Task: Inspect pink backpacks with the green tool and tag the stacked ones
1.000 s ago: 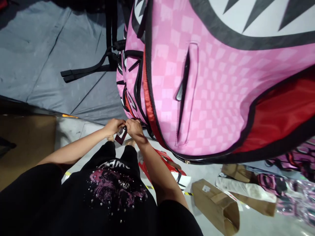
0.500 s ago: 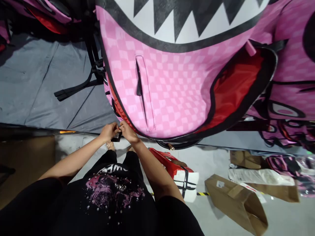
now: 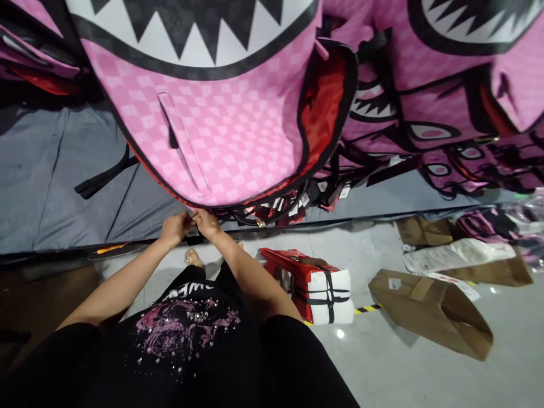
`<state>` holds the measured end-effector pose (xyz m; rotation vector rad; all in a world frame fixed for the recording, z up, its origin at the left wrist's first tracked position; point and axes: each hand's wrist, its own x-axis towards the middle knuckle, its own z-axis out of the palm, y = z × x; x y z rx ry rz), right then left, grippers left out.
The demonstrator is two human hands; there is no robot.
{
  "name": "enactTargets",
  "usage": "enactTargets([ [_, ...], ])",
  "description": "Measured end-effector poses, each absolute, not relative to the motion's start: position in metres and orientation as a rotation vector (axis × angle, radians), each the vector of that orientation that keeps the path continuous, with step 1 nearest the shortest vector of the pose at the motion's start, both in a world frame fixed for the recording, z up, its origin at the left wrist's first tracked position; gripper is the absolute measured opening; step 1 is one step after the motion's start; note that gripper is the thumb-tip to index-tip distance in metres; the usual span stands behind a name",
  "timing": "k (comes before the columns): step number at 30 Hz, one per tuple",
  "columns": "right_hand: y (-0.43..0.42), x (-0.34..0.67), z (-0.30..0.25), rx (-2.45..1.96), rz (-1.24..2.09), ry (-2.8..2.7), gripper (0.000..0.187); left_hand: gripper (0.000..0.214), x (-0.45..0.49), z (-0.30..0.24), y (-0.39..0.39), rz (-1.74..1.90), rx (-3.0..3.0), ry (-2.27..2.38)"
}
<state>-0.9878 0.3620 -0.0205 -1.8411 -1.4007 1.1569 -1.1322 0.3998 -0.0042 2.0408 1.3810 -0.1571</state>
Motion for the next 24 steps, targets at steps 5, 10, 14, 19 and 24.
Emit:
enactTargets([
  [5,0.357,-0.985,-0.026,-1.809,1.118,-1.373,0.006,0.025,-1.125,0.005,0.399,-0.234,2.122,1.340],
  [10,0.350,-0.980,-0.030,-1.768,1.042,-1.386,0.021,0.026,-1.116,0.015,0.396,-0.290,2.194,1.371],
  [14,0.348,-0.975,-0.031,-1.743,0.964,-1.417,0.022,0.026,-1.110,0.020,0.393,-0.353,2.250,1.374],
  [19,0.351,-0.972,-0.030,-1.747,0.921,-1.444,0.019,0.026,-1.103,0.024,0.392,-0.425,2.290,1.394],
  [24,0.352,-0.970,-0.027,-1.757,0.937,-1.459,0.021,0.031,-1.096,0.029,0.388,-0.460,2.303,1.514],
])
